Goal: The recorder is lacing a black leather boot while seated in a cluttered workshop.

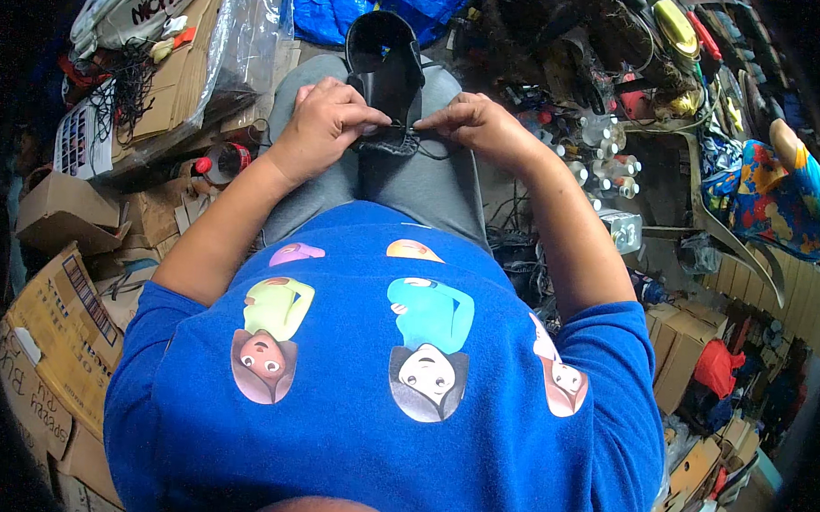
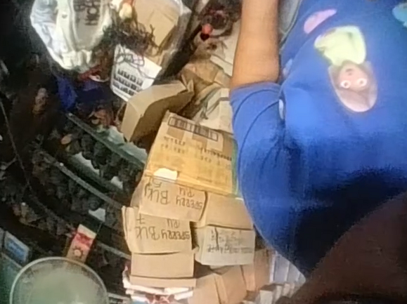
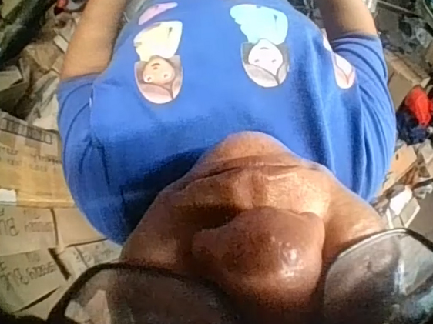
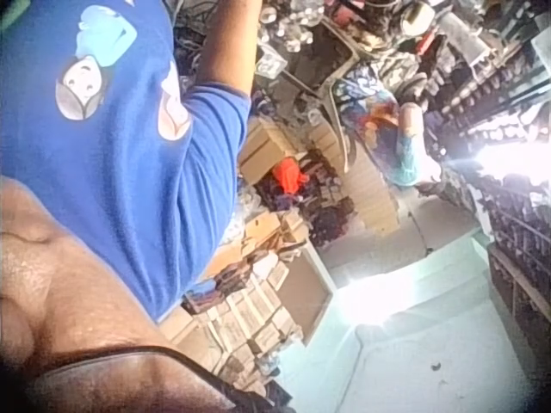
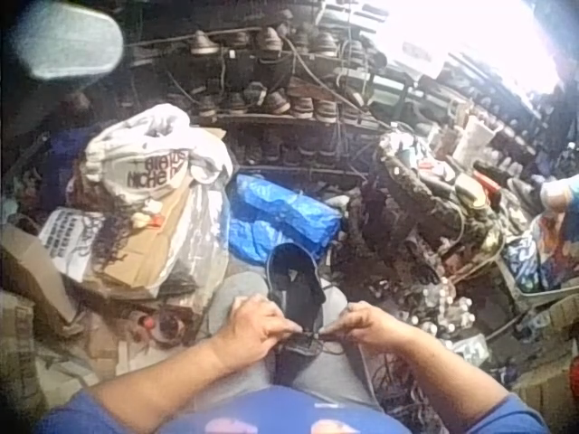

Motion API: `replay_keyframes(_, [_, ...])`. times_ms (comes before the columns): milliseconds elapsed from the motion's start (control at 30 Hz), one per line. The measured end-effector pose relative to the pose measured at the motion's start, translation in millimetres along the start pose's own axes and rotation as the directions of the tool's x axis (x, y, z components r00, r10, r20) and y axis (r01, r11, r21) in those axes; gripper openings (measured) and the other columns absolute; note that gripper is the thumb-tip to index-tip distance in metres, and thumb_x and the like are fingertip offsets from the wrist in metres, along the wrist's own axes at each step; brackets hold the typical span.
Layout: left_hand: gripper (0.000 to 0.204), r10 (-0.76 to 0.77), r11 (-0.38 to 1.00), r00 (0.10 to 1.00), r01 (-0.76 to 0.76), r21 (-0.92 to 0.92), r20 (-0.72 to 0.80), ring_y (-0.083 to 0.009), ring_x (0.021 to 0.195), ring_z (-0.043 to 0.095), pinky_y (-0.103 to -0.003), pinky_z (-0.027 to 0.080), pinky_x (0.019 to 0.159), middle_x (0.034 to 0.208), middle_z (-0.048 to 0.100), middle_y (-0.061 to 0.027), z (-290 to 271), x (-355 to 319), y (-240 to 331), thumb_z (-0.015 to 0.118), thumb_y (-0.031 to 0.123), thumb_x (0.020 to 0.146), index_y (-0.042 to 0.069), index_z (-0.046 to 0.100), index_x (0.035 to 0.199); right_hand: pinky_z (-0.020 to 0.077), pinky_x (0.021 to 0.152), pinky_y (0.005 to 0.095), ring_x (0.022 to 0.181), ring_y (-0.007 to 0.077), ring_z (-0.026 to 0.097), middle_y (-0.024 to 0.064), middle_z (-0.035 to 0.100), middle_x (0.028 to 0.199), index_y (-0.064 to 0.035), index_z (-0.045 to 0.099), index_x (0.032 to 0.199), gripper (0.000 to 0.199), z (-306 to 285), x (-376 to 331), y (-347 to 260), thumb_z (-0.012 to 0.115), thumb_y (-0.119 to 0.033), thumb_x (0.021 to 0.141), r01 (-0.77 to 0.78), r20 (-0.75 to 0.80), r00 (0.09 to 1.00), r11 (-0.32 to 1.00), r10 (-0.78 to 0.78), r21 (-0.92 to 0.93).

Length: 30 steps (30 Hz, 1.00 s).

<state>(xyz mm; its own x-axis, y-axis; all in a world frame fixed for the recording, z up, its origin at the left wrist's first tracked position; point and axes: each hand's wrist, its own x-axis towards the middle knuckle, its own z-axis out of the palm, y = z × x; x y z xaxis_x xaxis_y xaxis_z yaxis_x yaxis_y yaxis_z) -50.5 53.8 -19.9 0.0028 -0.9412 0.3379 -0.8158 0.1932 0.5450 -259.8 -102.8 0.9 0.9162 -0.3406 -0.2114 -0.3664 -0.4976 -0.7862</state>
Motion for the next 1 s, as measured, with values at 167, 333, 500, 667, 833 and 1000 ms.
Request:
replay_keyframes(167, [0.017,-0.019,1.0,1.0,0.019,0.005,0.023,-0.0173,0.087,0.051,-0.036,0.031,0.084,0.08,0.059,0.0047,-0.9,-0.2,0.2,0.067,0.015,0.076,0.026,0.073,0.087,0.0435,0.078,0.0272,0.084,0.0159,0.051,0.0041,0.051,0.085,-0.0163,0.072,0.103,0.031,-2.2,2.1,-2.1,0.059,-0.001,0.079,-0.076,0.054,0.996,0.991,0.07,0.108])
replay_keyframes(333, [0.018,-0.026,0.999,0.999,0.025,0.024,0.042,-0.017,0.087,0.051,-0.036,0.031,0.084,0.08,0.058,0.0049,0.0,-0.7,-1.1,0.066,0.015,0.076,0.027,0.073,0.087,0.0436,0.078,0.0268,0.084,0.0153,0.051,0.0032,0.051,0.084,-0.0159,0.072,0.103,0.03,-2.5,3.5,-2.9,0.06,-0.001,0.08,-0.053,0.06,0.997,0.995,0.048,0.082])
replay_keyframes(500, [0.019,-0.012,1.0,1.0,0.011,0.023,0.029,-0.0159,0.084,0.05,-0.035,0.03,0.082,0.075,0.055,0.0049,1.5,1.5,2.3,0.067,0.013,0.076,0.025,0.073,0.089,0.043,0.078,0.0268,0.083,0.0149,0.051,0.0026,0.052,0.085,-0.0164,0.072,0.104,0.03,-2.2,3.0,1.0,0.061,-0.002,0.08,-0.042,0.059,0.998,0.993,0.036,0.11])
replay_keyframes(667, [0.016,-0.019,1.0,0.996,0.02,-0.013,0.09,-0.0167,0.085,0.05,-0.035,0.03,0.082,0.076,0.057,0.0043,7.1,16.9,-2.5,0.068,0.016,0.076,0.024,0.072,0.089,0.042,0.078,0.0259,0.082,0.0142,0.05,0.0019,0.052,0.083,-0.0162,0.071,0.105,0.031,-1.1,5.7,3.4,0.064,-0.003,0.078,-0.063,0.108,0.993,0.985,0.046,0.162])
replay_keyframes(833, [0.016,-0.03,0.999,0.994,0.033,-0.021,0.107,-0.0179,0.09,0.051,-0.035,0.03,0.084,0.081,0.061,0.0037,-4.0,9.2,10.7,0.069,0.018,0.075,0.023,0.072,0.09,0.0426,0.077,0.0259,0.081,0.0133,0.052,0.001,0.055,0.078,-0.0136,0.07,0.107,0.031,-1.8,-2.5,-8.0,0.067,-0.006,0.077,0.015,0.034,0.999,1.0,-0.015,-0.01])
replay_keyframes(1000, [0.02,-0.368,0.926,0.902,0.377,0.004,0.227,-0.0155,0.094,0.05,-0.037,0.027,0.086,0.082,0.067,0.0061,-12.3,3.5,20.2,0.07,0.026,0.075,0.024,0.072,0.095,0.0481,0.071,0.0231,0.078,0.0068,0.058,0.0037,0.067,0.091,-0.0063,0.067,0.11,0.03,13.4,-9.4,-18.4,0.069,-0.006,0.079,-0.239,0.054,0.97,0.892,0.237,0.384])
